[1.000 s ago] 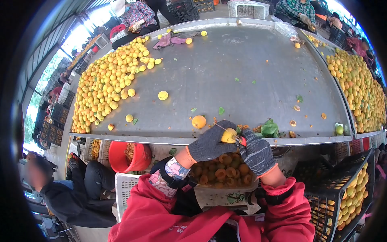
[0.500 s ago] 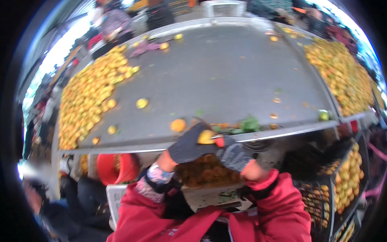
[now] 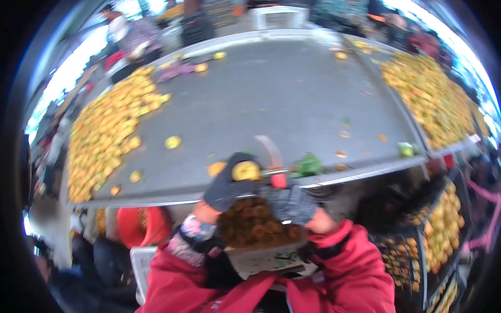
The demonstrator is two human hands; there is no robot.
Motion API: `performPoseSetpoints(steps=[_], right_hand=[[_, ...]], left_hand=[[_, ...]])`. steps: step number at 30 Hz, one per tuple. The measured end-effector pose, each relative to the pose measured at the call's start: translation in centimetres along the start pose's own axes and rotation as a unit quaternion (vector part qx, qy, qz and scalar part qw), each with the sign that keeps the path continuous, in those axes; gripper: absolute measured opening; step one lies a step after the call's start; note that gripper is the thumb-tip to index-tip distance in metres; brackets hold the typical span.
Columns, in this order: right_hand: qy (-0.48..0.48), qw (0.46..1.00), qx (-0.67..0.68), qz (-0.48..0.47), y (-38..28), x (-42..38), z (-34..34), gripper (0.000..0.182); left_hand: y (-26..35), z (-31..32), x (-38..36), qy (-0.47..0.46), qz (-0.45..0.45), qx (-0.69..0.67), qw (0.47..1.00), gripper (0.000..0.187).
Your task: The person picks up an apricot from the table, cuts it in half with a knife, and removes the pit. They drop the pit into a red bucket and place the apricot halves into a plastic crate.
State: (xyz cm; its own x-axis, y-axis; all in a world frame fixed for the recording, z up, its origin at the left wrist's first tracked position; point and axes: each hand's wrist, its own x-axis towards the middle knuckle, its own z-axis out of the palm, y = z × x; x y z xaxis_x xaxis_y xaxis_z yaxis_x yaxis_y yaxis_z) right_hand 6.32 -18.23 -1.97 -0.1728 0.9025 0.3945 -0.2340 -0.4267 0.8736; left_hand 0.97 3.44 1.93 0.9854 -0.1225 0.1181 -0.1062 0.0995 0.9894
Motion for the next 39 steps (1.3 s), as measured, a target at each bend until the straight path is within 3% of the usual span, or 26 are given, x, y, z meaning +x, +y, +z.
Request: performPoseSetpoints(steps=[1, 2, 3, 4, 5, 6, 9, 13, 16, 19, 23, 31, 35, 39], right_hand=[[0.062, 0.971, -0.172, -0.151, -3.4, -3.9, 0.7, 0.022], [0.090, 0.821, -0.464, -0.320, -3.1, -3.0, 0.6, 0.021], [0.237, 0.543, -0.669, -0.449, -2.9, -2.0, 0.6, 0.019], [0.252, 0.295, -0.795, -0.467, -0.6, -0.3, 0.1, 0.019], [0.295, 0.008, -0.823, -0.485, 1.7, 1.4, -0.4, 0.019], [0.312, -0.041, -0.824, -0.471, 1.3, 1.0, -0.6, 0.020], [0.330, -0.115, -0.831, -0.433, 1.4, 0.6, -0.5, 0.023], [0.222, -0.271, -0.841, -0.412, 0.9, 0.5, -0.6, 0.022], [0.296, -0.198, -0.826, -0.437, 1.8, 0.9, -0.5, 0.024], [0.315, -0.291, -0.804, -0.412, 2.2, 1.0, -0.4, 0.028], [0.305, -0.337, -0.812, -0.365, 2.6, 0.8, -0.2, 0.032], [0.308, -0.364, -0.784, -0.398, 1.6, 0.7, -0.6, 0.032], [0.330, -0.405, -0.765, -0.376, 0.6, 0.2, -0.7, 0.032], [0.299, -0.417, -0.771, -0.376, -0.7, -0.3, -1.1, 0.034]], left_hand=[[-0.5, -0.2, 0.0, 0.015, -0.012, -0.044, 0.999, 0.051], [-0.7, -0.4, 0.1, 0.023, -0.017, -0.092, 0.995, 0.050], [0.0, -0.4, 0.0, 0.030, -0.037, -0.110, 0.993, 0.050], [0.6, -0.3, -0.2, 0.027, -0.057, -0.132, 0.989, 0.050], [0.3, -0.6, -0.1, 0.023, -0.067, -0.131, 0.989, 0.050], [0.3, -0.8, -0.4, 0.030, -0.071, -0.110, 0.991, 0.050], [0.3, -0.8, -0.2, 0.029, -0.077, -0.068, 0.994, 0.051], [0.1, -1.2, -0.2, 0.005, -0.037, -0.087, 0.996, 0.056], [0.1, -1.4, -0.2, 0.002, -0.002, -0.054, 0.999, 0.060], [0.2, -2.0, 0.0, -0.016, 0.014, -0.026, 0.999, 0.063], [0.8, -2.2, -0.2, -0.030, -0.006, -0.008, 0.999, 0.065], [0.3, -2.6, -0.2, -0.015, -0.001, 0.050, 0.999, 0.062], [1.0, -2.6, -0.4, -0.002, 0.008, 0.059, 0.998, 0.061], [0.4, -2.6, -0.4, -0.012, 0.012, -0.028, 0.999, 0.061]])
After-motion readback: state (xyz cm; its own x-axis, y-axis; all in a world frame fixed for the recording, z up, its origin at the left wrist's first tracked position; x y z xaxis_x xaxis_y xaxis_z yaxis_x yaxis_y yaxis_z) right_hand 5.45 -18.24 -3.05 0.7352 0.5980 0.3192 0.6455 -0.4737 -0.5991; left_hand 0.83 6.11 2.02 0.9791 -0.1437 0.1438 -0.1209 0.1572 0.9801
